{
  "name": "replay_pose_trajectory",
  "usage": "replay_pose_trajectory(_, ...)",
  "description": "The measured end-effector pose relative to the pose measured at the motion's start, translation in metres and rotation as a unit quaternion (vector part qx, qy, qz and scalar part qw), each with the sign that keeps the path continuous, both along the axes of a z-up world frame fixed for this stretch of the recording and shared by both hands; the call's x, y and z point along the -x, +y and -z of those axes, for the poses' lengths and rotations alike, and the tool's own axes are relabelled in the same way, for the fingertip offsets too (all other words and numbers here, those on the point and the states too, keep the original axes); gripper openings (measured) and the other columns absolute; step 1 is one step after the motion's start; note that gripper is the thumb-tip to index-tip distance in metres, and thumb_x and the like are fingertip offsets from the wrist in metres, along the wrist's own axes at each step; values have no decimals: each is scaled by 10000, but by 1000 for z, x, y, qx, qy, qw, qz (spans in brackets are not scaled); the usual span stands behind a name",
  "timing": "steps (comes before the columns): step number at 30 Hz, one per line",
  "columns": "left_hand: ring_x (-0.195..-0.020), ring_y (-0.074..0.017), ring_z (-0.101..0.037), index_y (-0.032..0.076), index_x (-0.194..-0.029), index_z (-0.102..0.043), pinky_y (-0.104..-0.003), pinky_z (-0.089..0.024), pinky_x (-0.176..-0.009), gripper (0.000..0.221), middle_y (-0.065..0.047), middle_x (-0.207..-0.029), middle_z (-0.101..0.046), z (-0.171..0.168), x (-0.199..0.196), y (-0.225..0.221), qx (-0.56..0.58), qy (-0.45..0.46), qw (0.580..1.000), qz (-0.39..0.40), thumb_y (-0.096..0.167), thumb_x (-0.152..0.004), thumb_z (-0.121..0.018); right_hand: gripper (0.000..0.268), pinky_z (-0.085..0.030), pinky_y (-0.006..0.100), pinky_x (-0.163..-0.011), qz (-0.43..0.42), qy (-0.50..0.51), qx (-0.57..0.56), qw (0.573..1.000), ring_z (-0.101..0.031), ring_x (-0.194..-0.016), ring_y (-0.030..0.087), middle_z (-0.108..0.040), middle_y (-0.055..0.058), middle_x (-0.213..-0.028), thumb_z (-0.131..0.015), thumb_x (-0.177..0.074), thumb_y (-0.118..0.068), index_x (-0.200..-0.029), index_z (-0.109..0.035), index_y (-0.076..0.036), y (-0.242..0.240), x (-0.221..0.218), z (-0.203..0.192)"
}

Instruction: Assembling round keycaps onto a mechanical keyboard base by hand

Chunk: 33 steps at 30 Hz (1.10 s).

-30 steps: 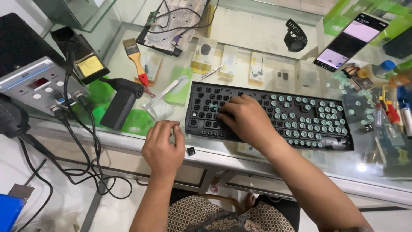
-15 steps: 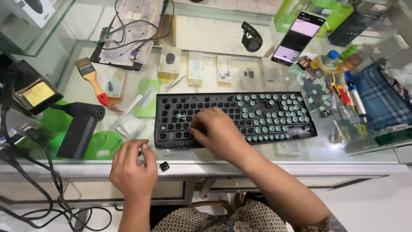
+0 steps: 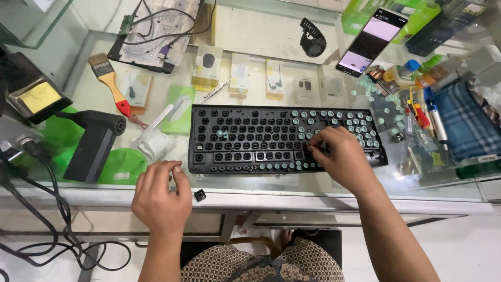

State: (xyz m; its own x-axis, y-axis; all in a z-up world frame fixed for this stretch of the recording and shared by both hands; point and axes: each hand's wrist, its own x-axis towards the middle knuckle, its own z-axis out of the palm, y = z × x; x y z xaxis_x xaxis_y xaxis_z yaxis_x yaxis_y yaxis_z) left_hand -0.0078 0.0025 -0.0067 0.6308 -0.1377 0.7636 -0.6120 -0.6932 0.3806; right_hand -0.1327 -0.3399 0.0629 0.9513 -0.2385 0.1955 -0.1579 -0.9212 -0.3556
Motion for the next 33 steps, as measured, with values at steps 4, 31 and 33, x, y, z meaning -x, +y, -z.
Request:
replay_pose_trajectory(4,-856,-250,-711,51,-933,-763,-337,-523,-728,105,-60,-953,-769,1,1,1,1,2,1000,5,27,-965,-665,49,-437,389,-785,9,6,2,1000,-569,-867,257,-741,27,-924,-766,-904,-131,-942,-737,-122,5,-3,-2)
replay_pose_trajectory(31,-995,-263,-693,121,-1165,-755,-455,-565,-716,221,-18,-1104,-726,-68,-30,-59,-118,222,955,156,143,-997,-614,218,-586,325,-678,-490,312,-108,807,-764,-819,170,-801,-8,-1055,-657,-1002,-324,-1131,-740,-169,100,7,-40)
replay_pose_trajectory(33,-919,-319,-684,180,-1231,-758,-516,-550,-582,265,-39,-1048,-668,-69,-34,-72,-198,239,939,146,165,-1008,-616,255,-510,577,-577,-610,198,60,765,-682,-735,426,-726,135,-844,-575,-1003,-314,-940,-672,-86,121,12,5)
